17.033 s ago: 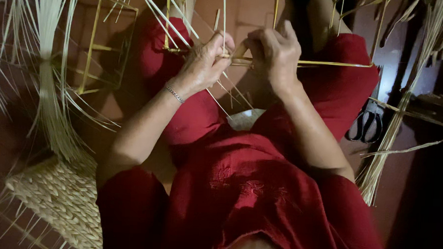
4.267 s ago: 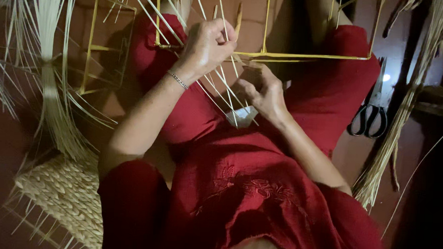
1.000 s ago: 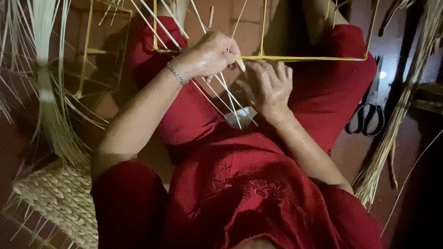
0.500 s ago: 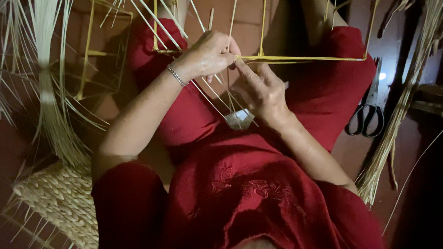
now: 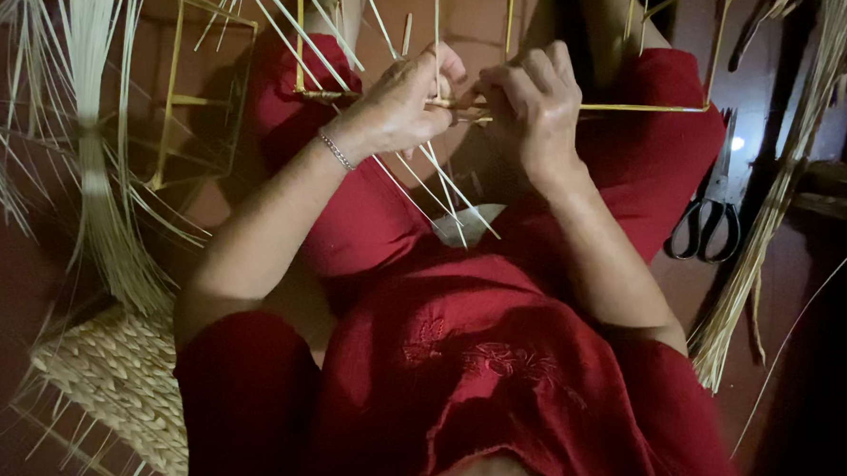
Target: The person sits on the floor and weaves thin palm leaf strips onto a yellow bamboo frame, threading and folding strips around the frame bars and pulling them tight to build up the woven structure. They select strips from bundles beside them and work section by section around the frame.
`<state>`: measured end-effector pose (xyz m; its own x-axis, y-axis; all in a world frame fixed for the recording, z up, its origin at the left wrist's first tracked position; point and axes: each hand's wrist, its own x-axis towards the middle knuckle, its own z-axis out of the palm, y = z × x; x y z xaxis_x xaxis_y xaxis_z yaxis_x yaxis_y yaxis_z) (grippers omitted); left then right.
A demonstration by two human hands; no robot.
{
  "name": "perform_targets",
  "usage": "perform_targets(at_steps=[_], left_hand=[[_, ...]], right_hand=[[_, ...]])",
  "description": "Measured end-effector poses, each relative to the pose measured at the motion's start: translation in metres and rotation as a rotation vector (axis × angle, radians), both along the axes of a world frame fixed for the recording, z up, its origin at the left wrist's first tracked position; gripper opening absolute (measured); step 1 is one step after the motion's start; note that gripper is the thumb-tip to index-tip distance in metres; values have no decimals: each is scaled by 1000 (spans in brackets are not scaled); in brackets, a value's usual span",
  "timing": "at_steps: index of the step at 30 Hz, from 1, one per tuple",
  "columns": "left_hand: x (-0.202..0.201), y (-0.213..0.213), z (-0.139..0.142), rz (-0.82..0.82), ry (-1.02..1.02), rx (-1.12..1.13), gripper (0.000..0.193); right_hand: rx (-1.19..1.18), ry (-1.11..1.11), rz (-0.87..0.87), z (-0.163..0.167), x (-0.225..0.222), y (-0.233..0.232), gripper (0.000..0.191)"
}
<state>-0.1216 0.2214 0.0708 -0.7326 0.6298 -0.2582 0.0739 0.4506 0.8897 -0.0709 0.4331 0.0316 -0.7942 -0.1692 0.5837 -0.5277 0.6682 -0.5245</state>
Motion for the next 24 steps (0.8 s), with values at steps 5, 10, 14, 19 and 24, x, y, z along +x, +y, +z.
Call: perform_targets(at_steps=[5, 10, 14, 19, 24], left_hand=[[8, 1, 1, 19, 19, -64, 16], [11, 3, -4, 88, 28, -2, 19], [10, 5, -7, 90, -11, -27, 17], [-4, 12, -5, 58, -181, -171, 18], [-11, 12, -2, 57, -243, -247, 17]], right_hand=[[204, 1, -55, -1, -20, -6, 11], [270, 24, -82, 14, -11, -4, 18], [14, 21, -108, 22, 23, 9, 24], [-71, -113, -38, 12, 54, -2, 17], [-285, -352, 33, -2, 60, -24, 24]])
